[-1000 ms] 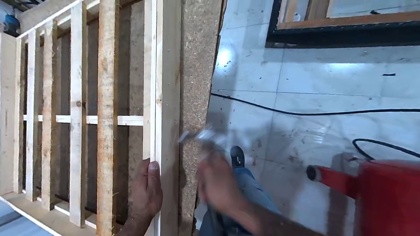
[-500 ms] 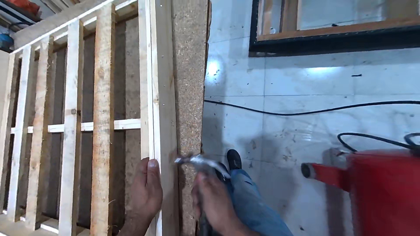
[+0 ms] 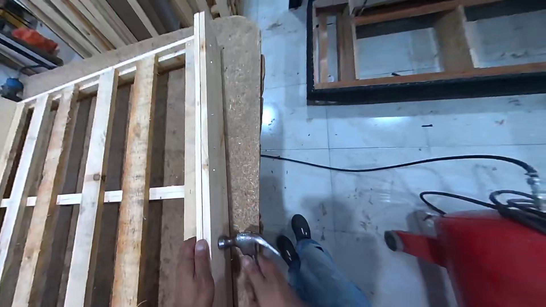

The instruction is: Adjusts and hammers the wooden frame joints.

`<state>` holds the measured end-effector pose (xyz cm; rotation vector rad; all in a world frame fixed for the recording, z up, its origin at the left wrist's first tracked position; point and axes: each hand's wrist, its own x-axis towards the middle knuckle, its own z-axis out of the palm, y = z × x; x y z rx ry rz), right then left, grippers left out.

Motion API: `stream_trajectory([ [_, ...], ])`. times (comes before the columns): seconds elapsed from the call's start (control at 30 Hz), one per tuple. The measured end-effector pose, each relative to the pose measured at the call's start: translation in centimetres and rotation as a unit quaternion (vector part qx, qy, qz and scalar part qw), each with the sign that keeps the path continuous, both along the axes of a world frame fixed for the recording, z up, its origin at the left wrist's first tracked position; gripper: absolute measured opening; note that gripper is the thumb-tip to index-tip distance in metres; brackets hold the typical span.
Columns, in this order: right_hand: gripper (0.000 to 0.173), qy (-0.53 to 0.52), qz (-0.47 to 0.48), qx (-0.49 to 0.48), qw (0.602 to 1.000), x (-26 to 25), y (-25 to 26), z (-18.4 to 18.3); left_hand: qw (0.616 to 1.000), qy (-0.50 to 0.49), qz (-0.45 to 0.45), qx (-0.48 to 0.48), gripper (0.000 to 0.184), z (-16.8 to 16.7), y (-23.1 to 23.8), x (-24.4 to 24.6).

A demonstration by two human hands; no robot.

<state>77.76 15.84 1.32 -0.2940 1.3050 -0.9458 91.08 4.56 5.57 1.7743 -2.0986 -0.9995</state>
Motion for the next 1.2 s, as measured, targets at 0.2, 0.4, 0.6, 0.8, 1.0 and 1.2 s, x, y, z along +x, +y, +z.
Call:
stream_trajectory([
  [0.2,0.047,0.081,0.09,-0.046,0.992,-14.3,-6.9,0.4,0.995,-0.017,0.032,0.093,0.041,1.7,-5.1,-3.2],
  [0.4,0.053,0.028,-0.002,-0.05,0.998,-19.2,-15.6,1.2,0.998,-0.042,0.038,0.02,0.051,-0.6,-10.4,-8.0],
  [0.6,0.044,-0.023,0.252,-0.043,0.967,-20.8,-14.7,-1.8,0.999,-0.019,0.043,0.009,0.051,-1.0,-10.5,-8.4],
  [0.8,0.049,-0.012,0.108,-0.042,0.993,-19.8,-15.5,-0.4,0.999,-0.01,0.039,0.005,0.047,-1.3,-10.5,-8.3],
  [1.0,0.049,-0.004,0.105,-0.021,0.994,-21.2,-14.9,-1.4,0.999,-0.001,0.043,0.008,0.046,-1.4,-10.5,-8.1],
  [1.2,0.046,-0.039,0.052,-0.043,0.997,-12.4,-11.2,-0.6,0.999,-0.015,0.036,0.011,0.047,-1.4,-10.6,-7.9],
])
